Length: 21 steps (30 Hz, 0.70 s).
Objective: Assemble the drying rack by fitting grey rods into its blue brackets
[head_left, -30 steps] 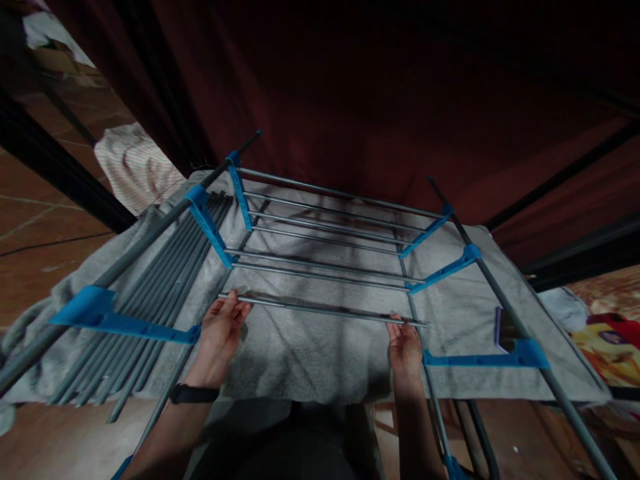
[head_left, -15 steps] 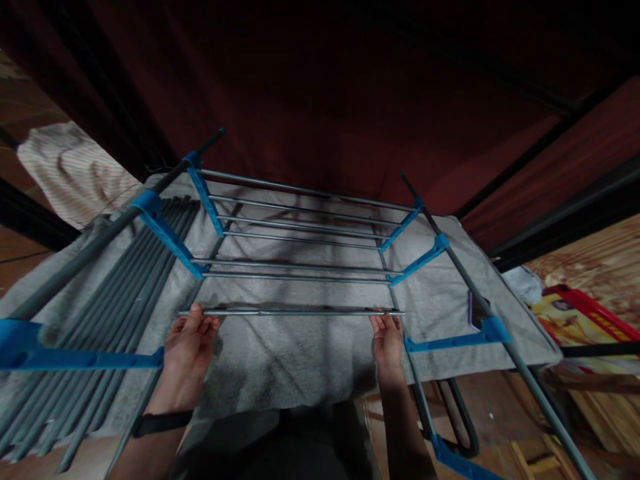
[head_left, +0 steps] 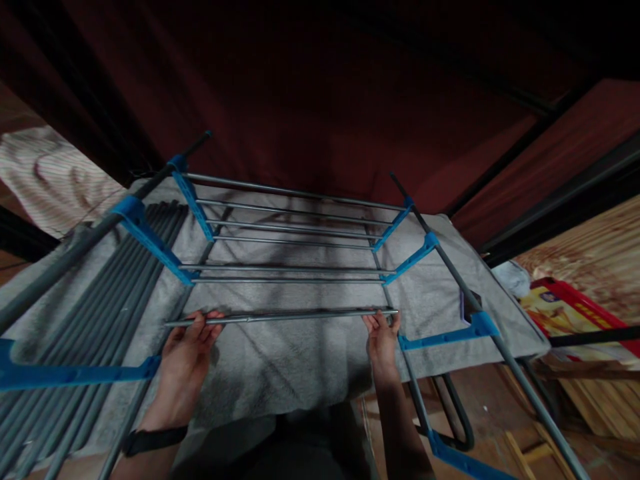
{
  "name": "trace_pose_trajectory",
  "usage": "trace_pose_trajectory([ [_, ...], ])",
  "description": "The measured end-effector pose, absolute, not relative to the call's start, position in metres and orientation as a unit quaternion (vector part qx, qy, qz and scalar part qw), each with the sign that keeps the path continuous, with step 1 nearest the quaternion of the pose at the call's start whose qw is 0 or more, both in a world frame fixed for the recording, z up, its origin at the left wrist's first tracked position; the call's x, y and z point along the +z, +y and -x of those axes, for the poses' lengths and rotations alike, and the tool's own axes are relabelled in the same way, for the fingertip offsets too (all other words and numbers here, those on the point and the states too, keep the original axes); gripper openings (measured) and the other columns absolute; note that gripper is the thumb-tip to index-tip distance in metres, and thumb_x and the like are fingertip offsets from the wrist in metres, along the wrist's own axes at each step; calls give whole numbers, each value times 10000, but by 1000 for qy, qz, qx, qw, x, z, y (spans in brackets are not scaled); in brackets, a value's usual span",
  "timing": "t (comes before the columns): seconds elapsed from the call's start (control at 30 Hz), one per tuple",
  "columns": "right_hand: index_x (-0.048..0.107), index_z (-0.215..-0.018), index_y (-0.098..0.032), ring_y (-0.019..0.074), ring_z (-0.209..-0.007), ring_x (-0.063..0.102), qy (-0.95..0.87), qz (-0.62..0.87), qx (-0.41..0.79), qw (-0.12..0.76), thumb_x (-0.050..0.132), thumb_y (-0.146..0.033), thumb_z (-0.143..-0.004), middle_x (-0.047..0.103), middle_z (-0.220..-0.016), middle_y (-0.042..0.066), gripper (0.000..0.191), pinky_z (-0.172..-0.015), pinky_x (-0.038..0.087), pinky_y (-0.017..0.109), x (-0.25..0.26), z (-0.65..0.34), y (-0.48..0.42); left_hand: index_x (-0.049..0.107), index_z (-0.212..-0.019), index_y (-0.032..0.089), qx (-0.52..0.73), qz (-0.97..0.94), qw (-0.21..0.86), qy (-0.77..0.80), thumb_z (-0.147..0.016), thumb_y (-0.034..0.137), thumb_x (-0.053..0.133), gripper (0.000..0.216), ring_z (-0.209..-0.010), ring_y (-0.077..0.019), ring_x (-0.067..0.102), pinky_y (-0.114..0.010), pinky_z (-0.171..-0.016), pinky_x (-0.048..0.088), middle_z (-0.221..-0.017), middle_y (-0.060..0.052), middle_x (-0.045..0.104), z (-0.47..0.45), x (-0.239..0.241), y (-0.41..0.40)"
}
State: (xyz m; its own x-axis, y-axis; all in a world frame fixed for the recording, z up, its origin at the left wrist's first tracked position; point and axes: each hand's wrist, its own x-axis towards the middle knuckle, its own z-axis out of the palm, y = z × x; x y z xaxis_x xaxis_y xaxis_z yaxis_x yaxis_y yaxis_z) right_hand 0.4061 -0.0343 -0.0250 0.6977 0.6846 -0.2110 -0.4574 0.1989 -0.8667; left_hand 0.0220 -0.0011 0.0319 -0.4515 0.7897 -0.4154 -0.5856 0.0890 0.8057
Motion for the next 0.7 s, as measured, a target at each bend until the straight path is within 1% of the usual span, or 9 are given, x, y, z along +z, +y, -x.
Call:
trace_pose_trajectory([
  [0.07, 221, -1433, -371, 109, -698, 688, -118, 511, 373, 765, 759, -274, -734, 664, -859, -112, 887, -776, 627, 339, -26, -406, -35, 654, -783, 161, 669, -87, 512, 531, -860, 39, 605, 153, -752, -138, 711, -218, -682, 596, -764, -22, 724, -21, 32, -1],
  [0.13, 239, -1415, -373, 104, -731, 687, -118, 506, 371, 769, 778, -274, -721, 666, -871, -111, 884, -788, 623, 324, -27, -405, -35, 654, -781, 166, 671, -79, 505, 537, -858, 41, 612, 153, -743, -133, 710, -202, -658, 586, -751, -13, 715, -19, 31, 1],
  [0.27, 346, -1305, -360, 101, -831, 682, -115, 500, 359, 780, 804, -279, -705, 678, -932, -93, 759, -818, 618, 306, -29, -405, -35, 639, -764, 178, 676, -73, 493, 543, -842, 74, 660, 131, -736, -129, 710, -183, -618, 569, -758, 5, 708, -17, 30, 2],
  [0.4, 395, -1244, -334, 112, -832, 686, -110, 506, 350, 781, 787, -264, -715, 678, -940, -79, 662, -823, 625, 328, -30, -404, -34, 640, -758, 179, 667, -87, 495, 550, -820, 108, 709, 116, -737, -133, 708, -206, -665, 585, -780, -2, 718, -18, 31, 2],
  [0.53, 440, -1179, -339, 121, -825, 694, -99, 506, 348, 783, 760, -253, -734, 688, -913, -79, 555, -809, 630, 337, -28, -404, -34, 664, -809, 178, 665, -113, 507, 536, -811, 91, 706, 97, -752, -139, 710, -221, -707, 587, -803, -23, 732, -22, 32, 1],
  [0.7, 444, -1161, -352, 101, -832, 708, -91, 498, 355, 786, 747, -255, -739, 709, -879, -104, 529, -827, 615, 300, -25, -402, -35, 669, -863, 177, 672, -121, 511, 523, -808, 96, 709, 106, -809, -161, 725, -255, -748, 590, -826, -35, 748, -30, 31, 1],
])
